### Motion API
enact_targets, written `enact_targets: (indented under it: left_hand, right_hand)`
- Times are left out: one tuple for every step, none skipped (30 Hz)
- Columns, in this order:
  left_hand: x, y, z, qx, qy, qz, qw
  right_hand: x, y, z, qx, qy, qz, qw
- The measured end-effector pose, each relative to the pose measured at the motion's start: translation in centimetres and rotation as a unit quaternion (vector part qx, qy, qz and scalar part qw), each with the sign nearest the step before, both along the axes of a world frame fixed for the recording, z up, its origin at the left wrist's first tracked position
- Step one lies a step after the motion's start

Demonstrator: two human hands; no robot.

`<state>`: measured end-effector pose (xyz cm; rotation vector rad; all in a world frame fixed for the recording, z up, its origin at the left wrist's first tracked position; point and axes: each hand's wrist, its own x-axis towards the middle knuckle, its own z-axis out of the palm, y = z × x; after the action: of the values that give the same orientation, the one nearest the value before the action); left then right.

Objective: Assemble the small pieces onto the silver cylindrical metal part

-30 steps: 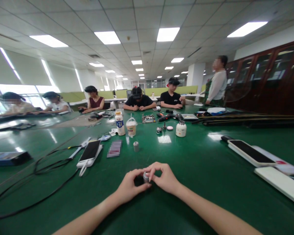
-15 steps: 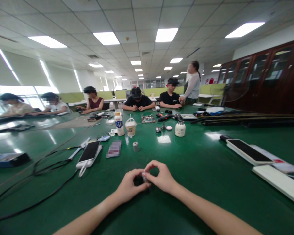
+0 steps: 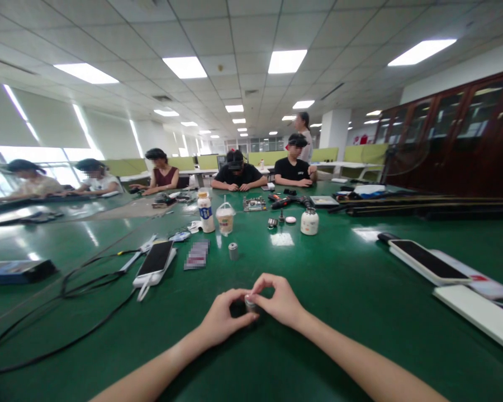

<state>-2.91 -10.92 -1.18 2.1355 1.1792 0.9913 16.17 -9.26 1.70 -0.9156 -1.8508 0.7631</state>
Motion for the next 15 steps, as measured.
enact_targets:
  left_hand:
    - [0.0, 0.0, 0.0, 0.0, 0.001, 0.001, 1.0]
    - [0.0, 0.0, 0.0, 0.0, 0.002, 0.002, 1.0]
    - [0.0, 0.0, 0.0, 0.0, 0.003, 0.001, 1.0]
    - [0.1, 0.1, 0.0, 0.0, 0.004, 0.0, 1.0]
    - [0.1, 0.1, 0.0, -0.001, 0.005, -0.001, 1.0]
    - [0.1, 0.1, 0.0, 0.0, 0.005, -0.002, 1.0]
    - [0.1, 0.2, 0.0, 0.0, 0.006, -0.002, 1.0]
    - [0.1, 0.2, 0.0, -0.001, 0.006, -0.002, 1.0]
    - [0.1, 0.2, 0.0, -0.002, 0.007, -0.001, 1.0]
    - [0.1, 0.2, 0.0, -0.003, 0.008, 0.001, 1.0]
    - [0.1, 0.2, 0.0, -0.004, 0.009, 0.003, 1.0]
    - [0.1, 0.1, 0.1, -0.004, 0.01, 0.006, 1.0]
    - [0.1, 0.1, 0.1, -0.005, 0.01, 0.007, 1.0]
    - [0.1, 0.0, 0.2, -0.005, 0.01, 0.009, 1.0]
    - [0.1, -0.1, 0.3, -0.007, 0.009, 0.009, 1.0]
  right_hand:
    - [0.0, 0.0, 0.0, -0.001, 0.003, -0.005, 1.0]
    - [-0.1, 0.0, -0.1, -0.002, 0.007, -0.009, 1.0]
    - [-0.1, 0.0, -0.2, -0.004, 0.011, -0.01, 1.0]
    - [-0.2, -0.1, -0.3, -0.007, 0.019, -0.009, 1.0]
    - [-0.3, -0.2, -0.4, -0.007, 0.032, -0.007, 0.999]
    - [-0.3, -0.2, -0.5, -0.003, 0.05, -0.002, 0.999]
    - [-0.3, -0.2, -0.5, 0.007, 0.071, 0.002, 0.997]
    - [-0.2, -0.1, -0.4, 0.023, 0.093, 0.002, 0.995]
    - [0.0, 0.2, -0.3, 0.041, 0.113, -0.005, 0.993]
    - [0.3, 0.5, -0.2, 0.057, 0.126, -0.017, 0.99]
    - [0.8, 1.0, -0.2, 0.068, 0.132, -0.036, 0.988]
    - [1.5, 1.6, -0.2, 0.068, 0.131, -0.056, 0.987]
    - [2.2, 2.3, -0.3, 0.052, 0.121, -0.07, 0.989]
    - [3.1, 2.9, -0.6, 0.035, 0.107, -0.081, 0.99]
    - [3.9, 3.6, -1.0, 0.019, 0.091, -0.091, 0.991]
